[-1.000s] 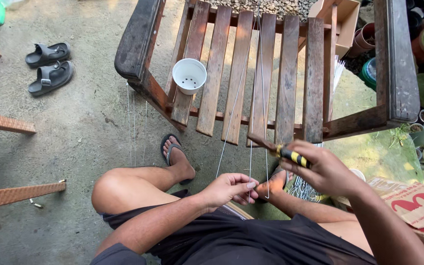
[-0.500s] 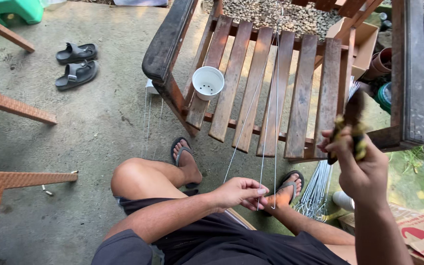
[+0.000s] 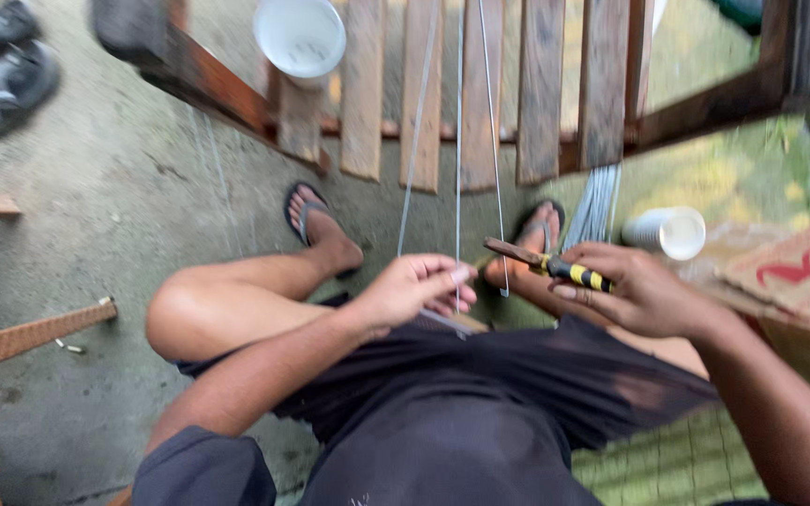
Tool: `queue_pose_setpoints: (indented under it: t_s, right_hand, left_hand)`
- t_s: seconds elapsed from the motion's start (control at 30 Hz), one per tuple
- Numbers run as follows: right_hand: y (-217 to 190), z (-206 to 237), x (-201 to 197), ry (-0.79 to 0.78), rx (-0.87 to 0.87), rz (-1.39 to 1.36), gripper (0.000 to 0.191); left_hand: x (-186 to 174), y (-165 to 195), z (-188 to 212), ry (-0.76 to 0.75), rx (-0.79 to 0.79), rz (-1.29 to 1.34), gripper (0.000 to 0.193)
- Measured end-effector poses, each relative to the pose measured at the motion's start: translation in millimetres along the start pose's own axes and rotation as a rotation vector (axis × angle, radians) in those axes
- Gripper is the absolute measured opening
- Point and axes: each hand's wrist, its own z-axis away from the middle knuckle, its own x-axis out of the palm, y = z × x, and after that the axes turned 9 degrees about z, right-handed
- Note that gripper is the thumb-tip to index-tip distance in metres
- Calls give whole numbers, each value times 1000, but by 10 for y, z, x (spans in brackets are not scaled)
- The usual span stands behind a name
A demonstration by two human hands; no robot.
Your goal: The person bends metal wires into U-shapes using pliers and inserts them through holes in a white plastic cup to form a hanging loop. The person repeats this process to attach multiple wires to the cup.
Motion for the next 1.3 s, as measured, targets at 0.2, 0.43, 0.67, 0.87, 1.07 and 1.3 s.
queue_pose_setpoints:
  t_s: [0.2,0.43,0.67,0.87,1.07,1.3]
  right_hand:
    - [40,153,187,-160,-7,5,37]
    - [-52,48,239,-247,-74,-21,39]
    - [-134,-35,176,-292,-153,-23,40]
    - [-130,-85,165,-330,-105,-37,41]
    - [-103,-117,175,-326,-143,-39,37]
    - [-152,-155,180,-330,-108,-17,37]
  left_hand:
    - [31,-35,50,-3,18,-33,34]
    - [78,-10,139,5,-21,-134,34]
    - [47,-30,140,-56,4,-133,32]
    - [8,-58,117,-61,-21,-142,31]
    - [0,-67,134,-62,-21,-140,30]
    - [2,-38,131,-66,-15,-125,29]
